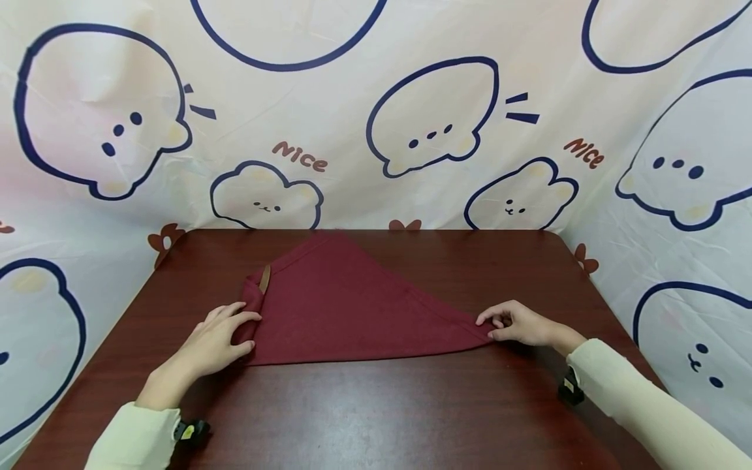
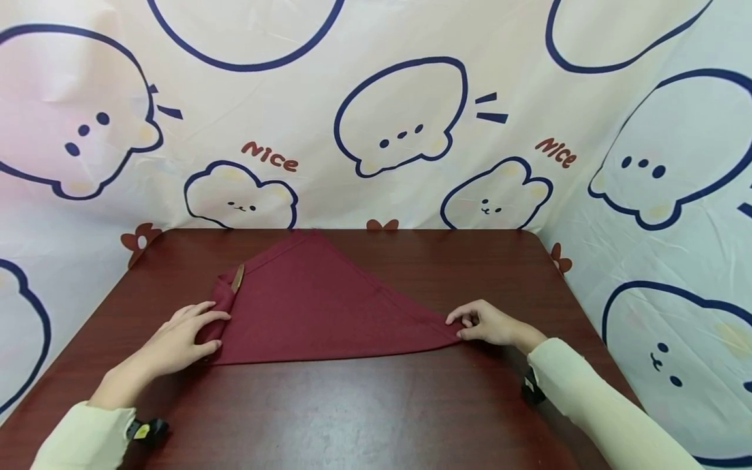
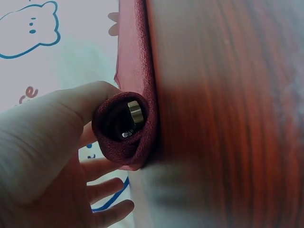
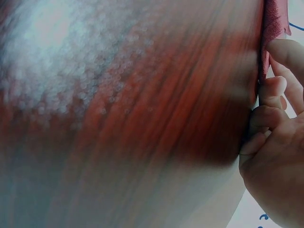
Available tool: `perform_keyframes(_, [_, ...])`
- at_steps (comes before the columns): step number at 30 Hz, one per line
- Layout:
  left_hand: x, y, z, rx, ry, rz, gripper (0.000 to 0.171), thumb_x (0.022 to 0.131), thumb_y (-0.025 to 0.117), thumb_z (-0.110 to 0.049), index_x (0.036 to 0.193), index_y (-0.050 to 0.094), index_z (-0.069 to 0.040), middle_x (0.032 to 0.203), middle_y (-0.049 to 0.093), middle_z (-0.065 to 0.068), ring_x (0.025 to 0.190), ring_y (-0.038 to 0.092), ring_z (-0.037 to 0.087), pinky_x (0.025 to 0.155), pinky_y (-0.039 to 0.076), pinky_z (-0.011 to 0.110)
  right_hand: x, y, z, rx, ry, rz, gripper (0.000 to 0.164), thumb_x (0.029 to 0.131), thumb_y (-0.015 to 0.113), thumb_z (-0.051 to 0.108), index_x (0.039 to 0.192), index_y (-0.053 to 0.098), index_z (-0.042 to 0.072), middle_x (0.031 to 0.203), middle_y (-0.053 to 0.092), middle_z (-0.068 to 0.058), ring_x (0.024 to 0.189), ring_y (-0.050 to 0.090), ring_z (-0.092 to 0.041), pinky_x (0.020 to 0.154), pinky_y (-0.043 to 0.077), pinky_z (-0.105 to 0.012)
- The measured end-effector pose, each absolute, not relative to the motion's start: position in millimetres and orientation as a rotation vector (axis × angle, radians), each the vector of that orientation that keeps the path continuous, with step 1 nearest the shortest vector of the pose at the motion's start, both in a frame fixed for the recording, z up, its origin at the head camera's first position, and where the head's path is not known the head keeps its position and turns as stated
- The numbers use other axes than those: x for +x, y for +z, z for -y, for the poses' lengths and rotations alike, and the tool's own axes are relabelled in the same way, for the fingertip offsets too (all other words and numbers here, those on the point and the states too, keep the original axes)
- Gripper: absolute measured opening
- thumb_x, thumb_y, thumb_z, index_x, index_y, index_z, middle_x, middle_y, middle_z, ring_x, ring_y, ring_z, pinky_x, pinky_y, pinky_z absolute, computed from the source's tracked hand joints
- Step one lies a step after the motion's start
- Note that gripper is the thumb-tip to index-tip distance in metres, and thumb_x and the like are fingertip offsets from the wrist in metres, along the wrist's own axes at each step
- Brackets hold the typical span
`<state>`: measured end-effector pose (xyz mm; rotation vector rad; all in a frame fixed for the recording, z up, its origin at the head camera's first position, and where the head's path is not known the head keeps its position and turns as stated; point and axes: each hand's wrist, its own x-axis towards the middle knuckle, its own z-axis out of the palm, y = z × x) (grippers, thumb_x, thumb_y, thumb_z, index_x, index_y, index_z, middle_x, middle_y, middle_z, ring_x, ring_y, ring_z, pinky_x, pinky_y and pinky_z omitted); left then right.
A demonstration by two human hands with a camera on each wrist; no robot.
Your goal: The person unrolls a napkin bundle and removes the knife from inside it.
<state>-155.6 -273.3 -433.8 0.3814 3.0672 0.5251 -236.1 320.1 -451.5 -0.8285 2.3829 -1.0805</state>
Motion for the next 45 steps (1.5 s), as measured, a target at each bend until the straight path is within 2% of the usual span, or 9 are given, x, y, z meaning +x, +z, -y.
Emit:
perform_keyframes(14, [-154.6,-427.4,282.9,0.356,0.560,-3.067,0.044,0.087,0.069,-0.018,0.130,0.062,-0.012,0.147,0.045,0.033,0.135,0.036,0.055,0.097,0.034,0.079,-235.8,-450.5,-321.2,-0.858,-1.087,-2.394,0.021,0.091,0.071,0.004,0.112,0.070,0.003,0.073,0.047,0.006,0.067,0.046,0.000,0.061,0.043,-0.020])
perform_keyframes(31, [-148.3,-435.2,309.4,0.288,0.573,-3.066,0.047,0.092,0.065,-0.018,0.137,0.056,-0.008,0.144,0.044,0.035,0.130,0.036,0.059,0.095,0.034,0.080,-237.6,-451.9,-321.5,-0.840,-1.093,-2.381,0.021,0.092,0.070,0.005,0.113,0.070,0.004,0.074,0.048,0.005,0.068,0.047,-0.002,0.062,0.044,-0.021])
perform_keyframes(45, [-145.5,-436.7,308.5,0.296,0.569,-3.064,0.047,0.094,0.066,-0.020,0.138,0.056,-0.007,0.145,0.043,0.035,0.130,0.036,0.059,0.095,0.033,0.080,-237.6,-454.1,-321.8,-0.831,-1.091,-2.379,0.021,0.092,0.070,0.006,0.113,0.070,0.004,0.074,0.047,0.005,0.068,0.047,-0.002,0.062,0.043,-0.021])
